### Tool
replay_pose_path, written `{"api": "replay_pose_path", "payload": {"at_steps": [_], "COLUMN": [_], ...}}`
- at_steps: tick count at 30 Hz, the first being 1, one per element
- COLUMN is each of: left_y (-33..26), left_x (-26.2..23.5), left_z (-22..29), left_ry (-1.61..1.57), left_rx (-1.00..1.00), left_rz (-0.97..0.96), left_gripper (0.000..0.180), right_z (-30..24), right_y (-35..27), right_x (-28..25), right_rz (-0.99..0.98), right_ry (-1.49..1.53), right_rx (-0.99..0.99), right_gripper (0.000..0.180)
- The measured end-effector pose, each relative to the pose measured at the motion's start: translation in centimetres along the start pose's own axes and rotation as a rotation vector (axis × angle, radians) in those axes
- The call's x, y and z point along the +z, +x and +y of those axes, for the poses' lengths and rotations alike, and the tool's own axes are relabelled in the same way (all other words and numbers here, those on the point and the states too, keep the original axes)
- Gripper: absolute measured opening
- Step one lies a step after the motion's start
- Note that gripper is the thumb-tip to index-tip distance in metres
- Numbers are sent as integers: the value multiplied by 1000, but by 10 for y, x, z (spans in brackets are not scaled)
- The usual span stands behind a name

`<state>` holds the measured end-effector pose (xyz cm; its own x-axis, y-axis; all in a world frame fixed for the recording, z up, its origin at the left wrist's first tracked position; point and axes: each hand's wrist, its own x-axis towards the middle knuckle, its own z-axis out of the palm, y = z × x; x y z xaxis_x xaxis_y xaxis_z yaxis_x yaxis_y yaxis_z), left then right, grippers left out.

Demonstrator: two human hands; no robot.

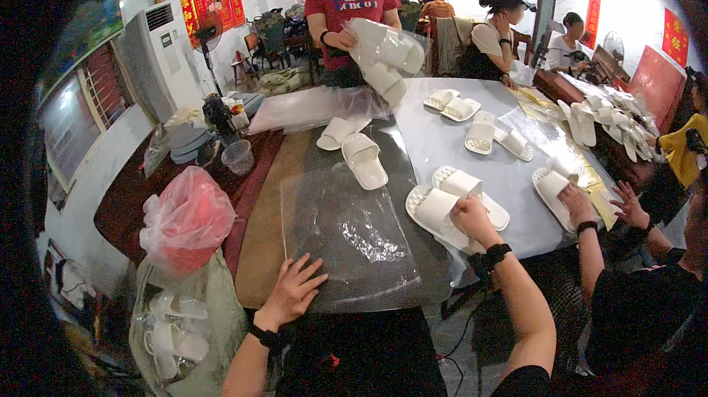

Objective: The recorder is packaging finished white sandals into plastic bags at a shoe manufacturing facility.

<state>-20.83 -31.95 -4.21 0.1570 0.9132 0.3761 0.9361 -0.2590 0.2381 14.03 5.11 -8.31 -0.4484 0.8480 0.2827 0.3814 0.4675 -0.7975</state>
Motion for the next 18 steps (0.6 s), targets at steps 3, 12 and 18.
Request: {"api": "replay_pose_path", "payload": {"at_steps": [3,12,18], "left_y": [-3,23,29], "left_x": [-6,-23,2], "left_z": [-1,27,34], "left_ry": [101,128,61], "left_rx": [-20,-43,-64], "left_rz": [-88,111,159], "left_gripper": [53,53,61], "right_z": [-4,-153,-200], "right_y": [-6,-102,-162], "right_x": [-6,-54,-50], "right_rz": [87,-70,-568], "right_ry": [14,814,488], "right_rx": [-16,206,-3], "right_gripper": [11,27,34]}}
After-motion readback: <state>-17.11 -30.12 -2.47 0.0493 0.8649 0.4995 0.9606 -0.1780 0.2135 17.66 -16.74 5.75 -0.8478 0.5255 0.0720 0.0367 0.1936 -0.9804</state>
